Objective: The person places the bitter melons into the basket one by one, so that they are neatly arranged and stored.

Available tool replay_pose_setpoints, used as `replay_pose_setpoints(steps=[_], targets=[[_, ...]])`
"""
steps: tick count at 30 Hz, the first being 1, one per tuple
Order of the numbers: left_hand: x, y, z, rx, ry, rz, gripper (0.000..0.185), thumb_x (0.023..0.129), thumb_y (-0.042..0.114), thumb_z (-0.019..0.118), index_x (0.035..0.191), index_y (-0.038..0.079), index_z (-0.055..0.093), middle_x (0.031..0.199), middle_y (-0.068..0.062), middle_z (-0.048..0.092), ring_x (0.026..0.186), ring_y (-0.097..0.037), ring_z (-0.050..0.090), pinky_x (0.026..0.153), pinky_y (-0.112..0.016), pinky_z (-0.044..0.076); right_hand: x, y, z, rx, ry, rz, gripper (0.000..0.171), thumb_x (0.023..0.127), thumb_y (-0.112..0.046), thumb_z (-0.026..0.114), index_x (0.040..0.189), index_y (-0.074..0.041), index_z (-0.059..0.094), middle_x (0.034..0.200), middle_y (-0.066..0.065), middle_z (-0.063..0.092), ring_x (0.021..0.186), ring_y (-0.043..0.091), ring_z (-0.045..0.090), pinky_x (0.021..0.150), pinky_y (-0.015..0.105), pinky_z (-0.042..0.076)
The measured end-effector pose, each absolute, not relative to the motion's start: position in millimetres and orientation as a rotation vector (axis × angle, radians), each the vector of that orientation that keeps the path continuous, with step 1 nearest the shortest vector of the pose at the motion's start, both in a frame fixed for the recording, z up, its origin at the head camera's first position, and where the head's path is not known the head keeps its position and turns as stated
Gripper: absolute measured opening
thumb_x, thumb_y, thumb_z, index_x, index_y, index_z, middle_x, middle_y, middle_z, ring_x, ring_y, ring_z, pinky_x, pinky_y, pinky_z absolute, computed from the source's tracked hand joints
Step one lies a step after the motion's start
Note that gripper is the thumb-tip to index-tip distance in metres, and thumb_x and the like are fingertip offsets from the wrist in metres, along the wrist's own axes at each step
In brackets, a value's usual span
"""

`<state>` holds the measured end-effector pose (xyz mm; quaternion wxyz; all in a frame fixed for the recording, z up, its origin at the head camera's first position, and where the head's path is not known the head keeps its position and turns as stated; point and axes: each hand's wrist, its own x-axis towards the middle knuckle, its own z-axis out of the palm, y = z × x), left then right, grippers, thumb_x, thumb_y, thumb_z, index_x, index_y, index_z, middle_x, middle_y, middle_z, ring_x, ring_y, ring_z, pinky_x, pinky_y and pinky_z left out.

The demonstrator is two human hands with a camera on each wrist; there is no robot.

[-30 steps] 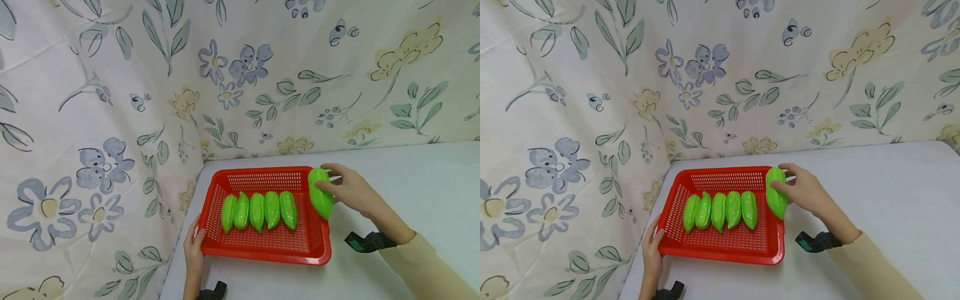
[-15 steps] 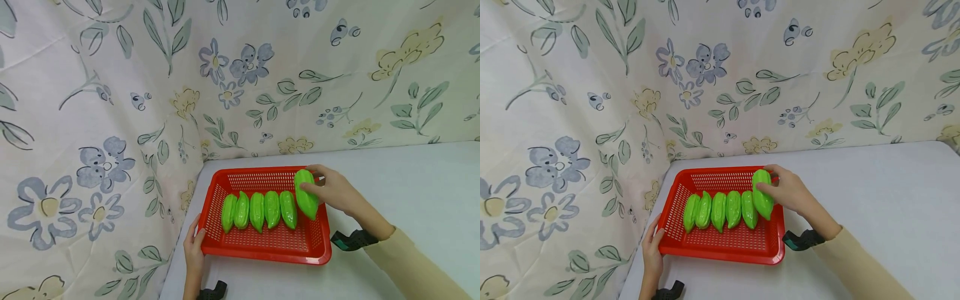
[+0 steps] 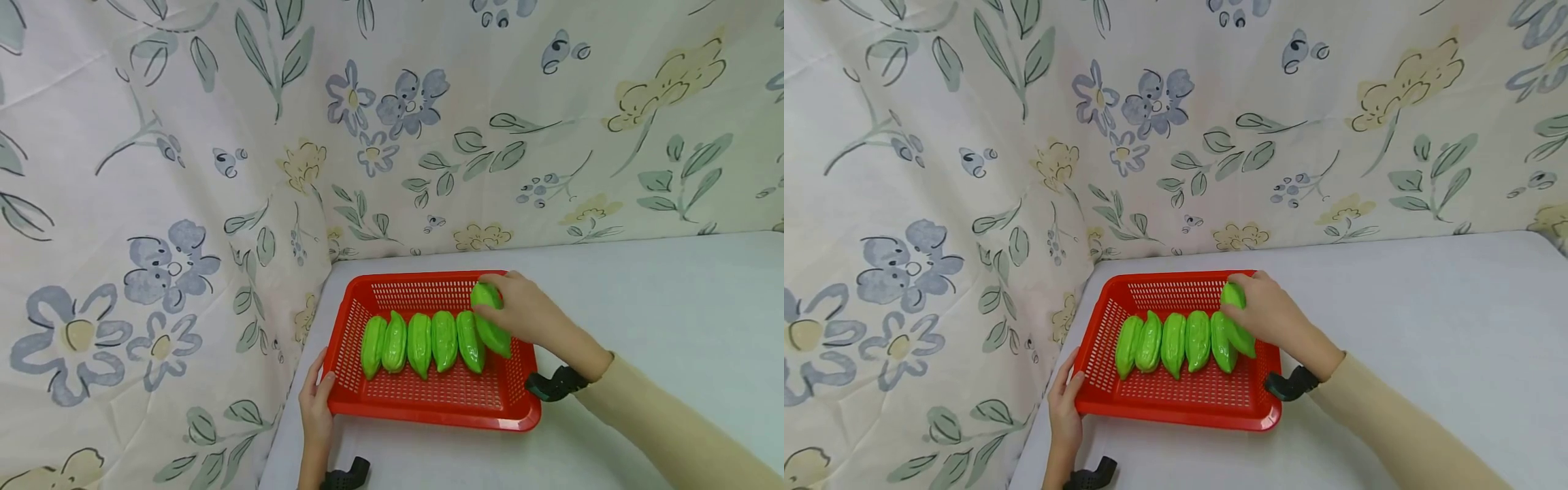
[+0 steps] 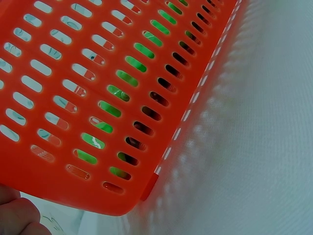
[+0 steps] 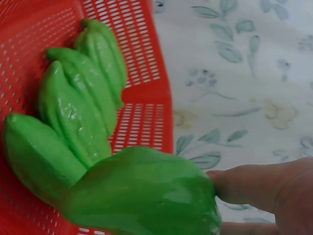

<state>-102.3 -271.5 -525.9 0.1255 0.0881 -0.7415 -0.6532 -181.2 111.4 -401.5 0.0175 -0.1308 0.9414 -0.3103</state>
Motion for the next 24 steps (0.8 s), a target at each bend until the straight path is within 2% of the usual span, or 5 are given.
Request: replay_pose_setpoints(steps=[3, 7, 10, 19, 24], targets=[[-102.4, -272.0, -526.3, 0.263, -2.154, -1.907, 0.05, 0.107, 0.013, 0.046, 0.157, 0.016, 0.047, 0.156, -0.01, 0.052, 0.108, -0.026, 0.074, 0.081, -0.036, 0.064, -187.4, 102.8, -404.7, -0.428, 2.918, -0.832, 0.057, 0.095, -0.03, 0.074, 0.14, 0.003, 0.06, 0.119, 0.026, 0.065, 0.098, 0.033, 0.062, 0.07, 0.039, 0.059], [-102.2, -271.8, -525.9, 0.272, -2.161, -1.904, 0.05, 0.107, 0.013, 0.046, 0.157, 0.016, 0.047, 0.157, -0.01, 0.052, 0.109, -0.026, 0.074, 0.081, -0.035, 0.064, -192.0, 92.7, -410.4, -0.448, 2.895, -0.672, 0.056, 0.095, -0.028, 0.073, 0.141, 0.003, 0.06, 0.118, 0.03, 0.062, 0.085, 0.027, 0.059, 0.059, 0.032, 0.055], [-101.6, -271.6, -525.7, 0.282, -2.179, -1.885, 0.05, 0.107, 0.014, 0.047, 0.157, 0.019, 0.047, 0.157, -0.008, 0.052, 0.109, -0.028, 0.074, 0.081, -0.034, 0.064, -193.2, 87.5, -415.1, -0.441, 2.894, -0.581, 0.053, 0.095, -0.024, 0.072, 0.14, 0.001, 0.062, 0.115, 0.031, 0.061, 0.078, 0.024, 0.058, 0.054, 0.033, 0.054], [-101.1, -272.1, -524.6, 0.278, -2.2, -1.82, 0.049, 0.107, 0.016, 0.048, 0.155, 0.022, 0.05, 0.155, -0.007, 0.055, 0.103, -0.027, 0.075, 0.079, -0.031, 0.063, -194.7, 71.4, -422.6, -0.327, 2.862, -0.428, 0.036, 0.094, -0.015, 0.066, 0.126, 0.001, 0.068, 0.104, 0.027, 0.056, 0.079, 0.031, 0.058, 0.054, 0.038, 0.053], [-101.9, -272.2, -524.7, 0.261, -2.202, -1.833, 0.049, 0.107, 0.017, 0.047, 0.155, 0.023, 0.05, 0.154, -0.005, 0.056, 0.101, -0.029, 0.075, 0.08, -0.032, 0.064, -194.7, 67.8, -426.1, -0.319, 2.856, -0.384, 0.034, 0.095, -0.013, 0.063, 0.125, 0.003, 0.066, 0.103, 0.028, 0.055, 0.08, 0.033, 0.06, 0.057, 0.04, 0.056]])
